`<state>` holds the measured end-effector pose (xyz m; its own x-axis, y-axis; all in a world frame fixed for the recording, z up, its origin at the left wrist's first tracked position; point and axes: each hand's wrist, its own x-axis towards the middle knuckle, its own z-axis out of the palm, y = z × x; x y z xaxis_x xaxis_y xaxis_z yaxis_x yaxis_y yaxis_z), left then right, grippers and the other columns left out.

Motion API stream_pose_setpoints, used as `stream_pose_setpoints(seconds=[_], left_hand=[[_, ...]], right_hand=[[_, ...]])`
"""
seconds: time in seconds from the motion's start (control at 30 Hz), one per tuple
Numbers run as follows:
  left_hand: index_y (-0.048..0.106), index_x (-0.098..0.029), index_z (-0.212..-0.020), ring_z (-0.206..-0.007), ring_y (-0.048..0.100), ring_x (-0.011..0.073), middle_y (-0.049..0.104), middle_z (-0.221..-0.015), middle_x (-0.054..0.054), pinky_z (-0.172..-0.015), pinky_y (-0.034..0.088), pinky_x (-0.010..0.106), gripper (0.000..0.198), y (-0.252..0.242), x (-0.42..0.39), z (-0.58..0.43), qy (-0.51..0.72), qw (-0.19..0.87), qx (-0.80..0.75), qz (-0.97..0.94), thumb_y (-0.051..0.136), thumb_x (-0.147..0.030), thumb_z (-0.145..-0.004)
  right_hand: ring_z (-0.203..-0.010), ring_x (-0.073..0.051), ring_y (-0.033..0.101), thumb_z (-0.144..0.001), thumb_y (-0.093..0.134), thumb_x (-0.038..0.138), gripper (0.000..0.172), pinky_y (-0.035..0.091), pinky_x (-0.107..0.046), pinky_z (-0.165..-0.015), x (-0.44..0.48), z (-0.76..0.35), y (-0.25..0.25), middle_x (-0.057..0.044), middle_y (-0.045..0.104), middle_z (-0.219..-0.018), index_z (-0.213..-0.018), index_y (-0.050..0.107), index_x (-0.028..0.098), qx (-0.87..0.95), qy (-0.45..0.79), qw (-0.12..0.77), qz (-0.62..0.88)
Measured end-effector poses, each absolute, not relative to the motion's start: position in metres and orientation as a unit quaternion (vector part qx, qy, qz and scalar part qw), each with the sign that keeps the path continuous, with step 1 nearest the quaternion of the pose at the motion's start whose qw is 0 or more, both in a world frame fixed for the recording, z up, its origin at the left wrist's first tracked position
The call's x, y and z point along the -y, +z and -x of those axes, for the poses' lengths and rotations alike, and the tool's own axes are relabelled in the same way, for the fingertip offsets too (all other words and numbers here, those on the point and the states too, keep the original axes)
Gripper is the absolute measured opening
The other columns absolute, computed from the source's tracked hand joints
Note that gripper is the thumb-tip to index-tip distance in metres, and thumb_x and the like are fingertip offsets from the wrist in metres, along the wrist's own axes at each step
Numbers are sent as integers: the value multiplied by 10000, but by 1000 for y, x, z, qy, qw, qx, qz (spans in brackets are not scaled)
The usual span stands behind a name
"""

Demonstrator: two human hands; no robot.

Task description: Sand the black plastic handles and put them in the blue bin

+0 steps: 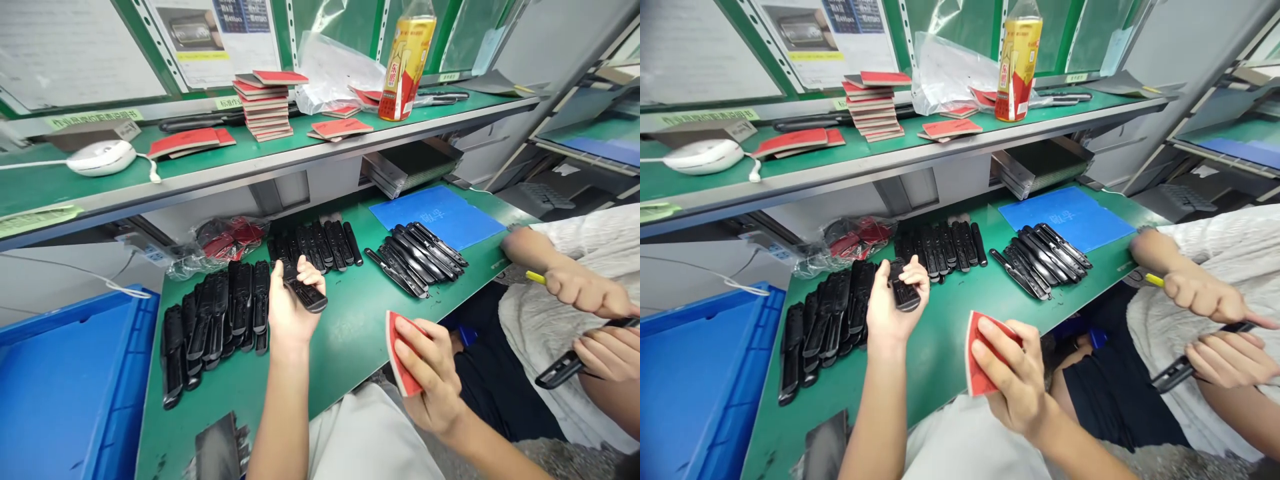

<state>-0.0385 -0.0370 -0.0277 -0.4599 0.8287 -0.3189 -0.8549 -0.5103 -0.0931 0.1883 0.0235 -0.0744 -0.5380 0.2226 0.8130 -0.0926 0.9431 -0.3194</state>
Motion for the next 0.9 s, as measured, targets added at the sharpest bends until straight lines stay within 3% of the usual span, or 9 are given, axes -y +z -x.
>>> stream_pose_setpoints(seconds=[0.13,0.27,0.47,0.63,0.77,0.9], left_hand=[[549,-131,-1215,-496,465,37,486,-700,-40,-452,432,128,285,-26,40,26,851,502,-48,146,368,-233,-1019],[582,-136,-1150,-402,426,19,482,-622,-65,-374,354,110,297,-21,40,14,834,523,-65,163,321,-215,-1035],[598,-156,-1075,-368,411,20,474,-578,-77,-341,318,111,284,-16,38,5,818,545,-71,168,323,-218,-1038],[595,-149,-1075,-360,399,8,459,-574,-80,-335,300,92,308,-9,38,-5,807,558,-93,167,299,-227,-1043],[592,-203,-1151,-338,348,3,406,-570,-94,-310,218,98,277,-2,50,-15,764,621,-149,87,344,-248,-1036],[530,-317,-1315,-385,302,12,465,-667,-62,-356,202,131,369,-11,67,-25,724,641,-251,-36,432,-458,-989]], right_hand=[[-1310,-322,483,-1004,424,298,475,439,-531,-1012,-6,-184,-83,-127,436,-1522,-1470,417,205,813,368,431,133],[-1330,-331,476,-1012,295,529,562,476,-510,-1001,13,-177,-92,-130,437,-1503,-1475,402,227,749,459,429,209],[-1302,-325,464,-1036,239,426,521,479,-524,-953,21,-180,-90,-86,345,-1563,-1519,329,251,808,256,507,158],[-1049,-201,550,-1022,318,210,542,516,-346,-774,3,-161,-88,65,330,-1583,-1523,259,410,822,83,549,129],[-1073,-264,543,-959,481,107,598,456,-446,-882,-37,-153,-85,-59,528,-1449,-1498,370,341,829,84,508,220],[-1220,-335,476,-994,434,229,511,406,-534,-966,-43,-178,-80,-119,386,-1526,-1502,379,253,857,121,469,177]])
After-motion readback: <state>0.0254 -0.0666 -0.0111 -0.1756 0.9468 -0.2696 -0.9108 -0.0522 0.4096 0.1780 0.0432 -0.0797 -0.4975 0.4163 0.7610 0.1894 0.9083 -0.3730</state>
